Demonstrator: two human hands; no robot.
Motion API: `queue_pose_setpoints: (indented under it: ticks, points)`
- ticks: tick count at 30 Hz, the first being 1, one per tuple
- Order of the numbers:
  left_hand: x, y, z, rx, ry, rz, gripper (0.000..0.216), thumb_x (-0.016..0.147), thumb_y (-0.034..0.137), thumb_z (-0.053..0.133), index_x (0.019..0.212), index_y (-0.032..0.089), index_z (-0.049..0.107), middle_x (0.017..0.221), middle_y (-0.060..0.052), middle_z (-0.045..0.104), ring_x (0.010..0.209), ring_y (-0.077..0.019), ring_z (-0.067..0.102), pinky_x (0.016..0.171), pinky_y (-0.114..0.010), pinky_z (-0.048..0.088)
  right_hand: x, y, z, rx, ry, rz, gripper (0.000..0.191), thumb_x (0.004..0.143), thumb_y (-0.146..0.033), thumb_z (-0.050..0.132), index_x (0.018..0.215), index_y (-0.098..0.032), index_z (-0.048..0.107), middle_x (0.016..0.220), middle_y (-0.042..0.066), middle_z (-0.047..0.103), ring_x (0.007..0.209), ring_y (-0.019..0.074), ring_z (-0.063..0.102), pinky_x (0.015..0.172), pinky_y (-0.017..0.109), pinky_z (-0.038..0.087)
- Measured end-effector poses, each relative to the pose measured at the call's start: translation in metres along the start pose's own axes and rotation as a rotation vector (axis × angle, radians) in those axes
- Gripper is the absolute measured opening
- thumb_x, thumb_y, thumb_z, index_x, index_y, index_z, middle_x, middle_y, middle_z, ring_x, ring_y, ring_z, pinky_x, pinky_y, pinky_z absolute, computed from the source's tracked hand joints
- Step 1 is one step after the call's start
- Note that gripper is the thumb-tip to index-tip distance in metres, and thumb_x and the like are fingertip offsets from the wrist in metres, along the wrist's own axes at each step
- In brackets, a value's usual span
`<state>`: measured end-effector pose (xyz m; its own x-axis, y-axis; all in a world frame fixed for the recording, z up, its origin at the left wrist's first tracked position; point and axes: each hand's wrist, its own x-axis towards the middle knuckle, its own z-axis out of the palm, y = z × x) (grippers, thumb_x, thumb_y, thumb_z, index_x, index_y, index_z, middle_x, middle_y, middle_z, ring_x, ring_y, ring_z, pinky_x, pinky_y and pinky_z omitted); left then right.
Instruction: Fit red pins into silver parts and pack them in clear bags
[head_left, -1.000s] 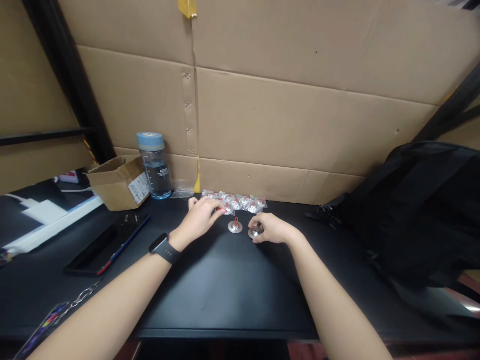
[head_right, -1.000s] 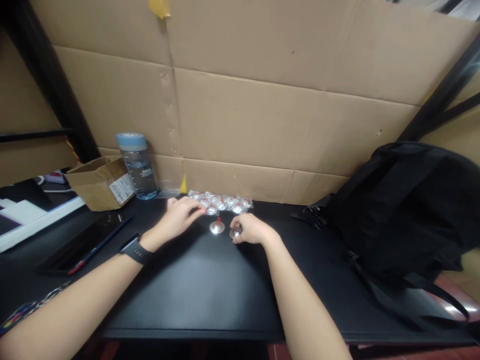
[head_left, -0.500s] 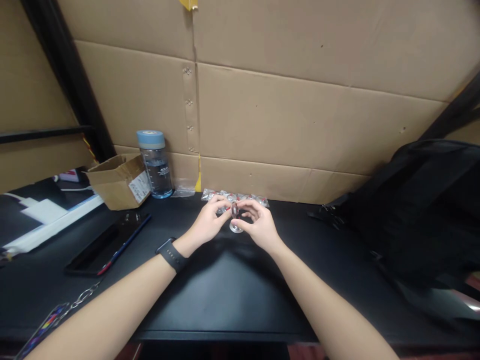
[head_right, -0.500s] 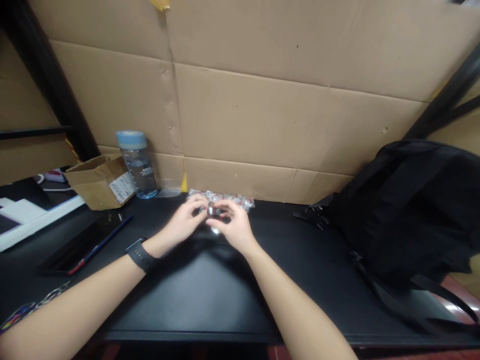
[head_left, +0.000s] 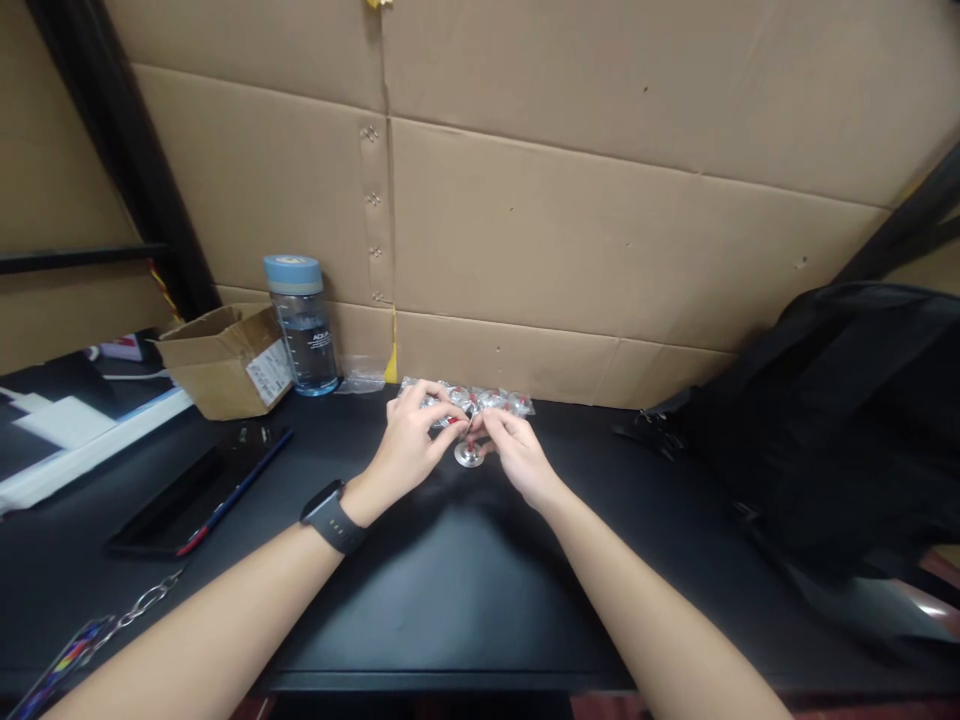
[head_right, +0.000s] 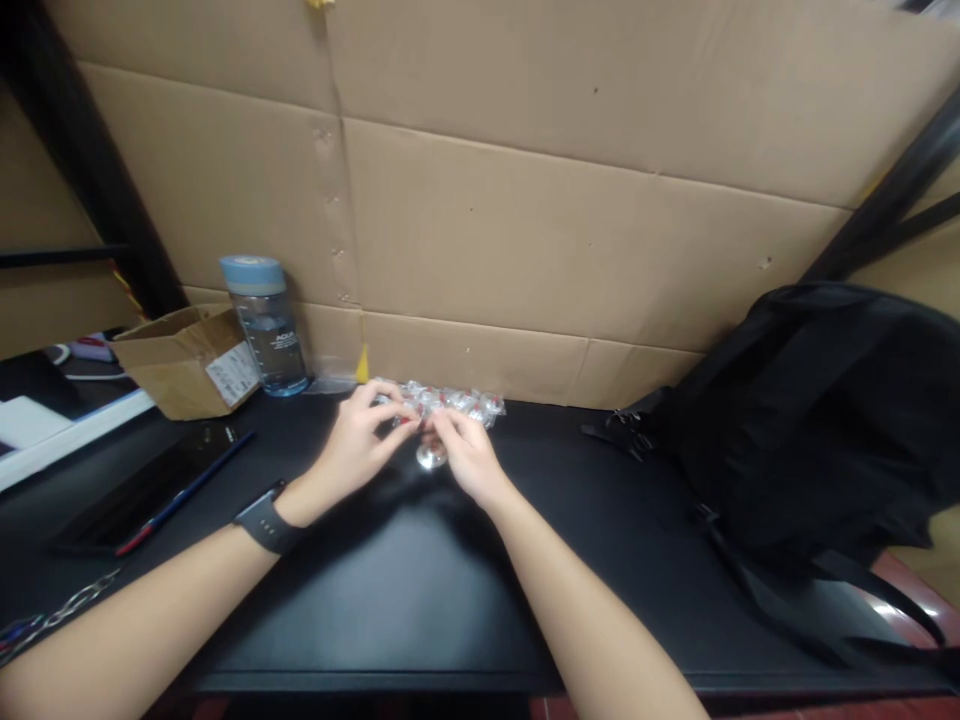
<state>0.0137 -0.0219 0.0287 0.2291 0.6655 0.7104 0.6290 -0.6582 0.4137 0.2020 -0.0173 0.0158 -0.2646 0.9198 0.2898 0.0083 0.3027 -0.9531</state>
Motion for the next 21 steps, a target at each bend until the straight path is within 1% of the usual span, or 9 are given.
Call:
queue_pose_setpoints:
  ticks: [2, 4, 7, 10, 12, 14, 16, 19, 21]
  points:
    - [0.000, -0.001, 0.000, 0.006, -0.002, -0.001, 0.011, 0.094, 0.031, 0.066, 0.091, 0.025, 0.075, 0.107, -0.005, 0.061, 0.111, -0.0239, 0.058, 0.100, -0.041, 0.042, 0.002, 0.003, -0.003, -0.041, -0.040, -0.011, 0.038, 0.092, -0.057, 0.062, 0.087, -0.020, 0.066, 0.081, 0.002, 0.066, 0.073, 0.0169, 0.063, 0.068, 0.029, 0.053]
    - [0.000, -0.002, 0.001, 0.004, -0.014, -0.002, 0.010, 0.093, 0.031, 0.067, 0.091, 0.025, 0.075, 0.107, -0.005, 0.061, 0.110, -0.0236, 0.058, 0.100, -0.041, 0.041, 0.003, 0.005, -0.005, -0.109, -0.055, -0.060, 0.031, 0.092, -0.051, 0.065, 0.088, -0.020, 0.065, 0.083, 0.001, 0.064, 0.075, 0.0166, 0.062, 0.072, 0.029, 0.052]
    - [0.001, -0.003, 0.001, -0.013, -0.041, -0.010, 0.012, 0.095, 0.032, 0.064, 0.092, 0.024, 0.073, 0.108, -0.004, 0.062, 0.111, -0.0234, 0.058, 0.100, -0.041, 0.041, 0.003, 0.004, -0.007, -0.270, -0.036, -0.162, 0.024, 0.095, -0.042, 0.061, 0.086, -0.020, 0.064, 0.095, 0.004, 0.063, 0.088, 0.0178, 0.062, 0.075, 0.028, 0.051]
    - [0.002, -0.002, -0.001, -0.091, -0.053, -0.059, 0.017, 0.101, 0.032, 0.053, 0.099, 0.022, 0.067, 0.109, -0.005, 0.063, 0.109, -0.0219, 0.059, 0.099, -0.038, 0.043, 0.002, 0.001, -0.009, -0.504, -0.034, -0.262, 0.018, 0.096, -0.032, 0.059, 0.084, -0.020, 0.065, 0.107, 0.006, 0.061, 0.102, 0.0202, 0.059, 0.081, 0.030, 0.049]
    - [0.002, -0.003, -0.001, -0.132, -0.110, -0.063, 0.017, 0.100, 0.032, 0.052, 0.102, 0.023, 0.066, 0.111, -0.005, 0.064, 0.110, -0.0216, 0.060, 0.099, -0.037, 0.043, 0.001, -0.001, -0.012, -0.604, -0.035, -0.301, 0.015, 0.095, -0.028, 0.059, 0.083, -0.020, 0.066, 0.110, 0.007, 0.059, 0.109, 0.0220, 0.057, 0.088, 0.034, 0.048]
    - [0.000, -0.004, 0.002, -0.116, -0.212, -0.026, 0.013, 0.096, 0.033, 0.060, 0.101, 0.025, 0.068, 0.114, -0.004, 0.065, 0.113, -0.0229, 0.059, 0.101, -0.038, 0.042, 0.001, -0.001, -0.014, -0.617, -0.040, -0.288, 0.015, 0.094, -0.026, 0.060, 0.083, -0.020, 0.067, 0.113, 0.008, 0.058, 0.114, 0.0232, 0.055, 0.093, 0.036, 0.046]
    - [-0.002, -0.006, 0.006, -0.080, -0.279, 0.004, 0.011, 0.092, 0.033, 0.065, 0.099, 0.025, 0.070, 0.114, -0.003, 0.067, 0.114, -0.0237, 0.059, 0.101, -0.039, 0.042, 0.002, -0.001, -0.016, -0.576, -0.046, -0.238, 0.016, 0.094, -0.028, 0.060, 0.083, -0.020, 0.067, 0.117, 0.008, 0.057, 0.115, 0.0233, 0.056, 0.092, 0.036, 0.046]
    - [-0.004, -0.008, 0.011, -0.061, -0.284, -0.007, 0.011, 0.092, 0.033, 0.065, 0.094, 0.025, 0.072, 0.112, -0.003, 0.069, 0.112, -0.0231, 0.060, 0.098, -0.037, 0.042, 0.004, 0.000, -0.016, -0.492, -0.081, -0.176, 0.020, 0.095, -0.032, 0.060, 0.083, -0.019, 0.068, 0.117, 0.008, 0.058, 0.109, 0.0216, 0.059, 0.086, 0.033, 0.049]
    - [-0.004, -0.009, 0.013, -0.055, -0.271, -0.040, 0.014, 0.093, 0.035, 0.065, 0.089, 0.024, 0.074, 0.111, -0.003, 0.070, 0.110, -0.0232, 0.062, 0.095, -0.036, 0.042, 0.005, 0.002, -0.016, -0.449, -0.115, -0.166, 0.023, 0.097, -0.036, 0.059, 0.083, -0.019, 0.067, 0.113, 0.007, 0.061, 0.103, 0.0205, 0.062, 0.081, 0.031, 0.050]
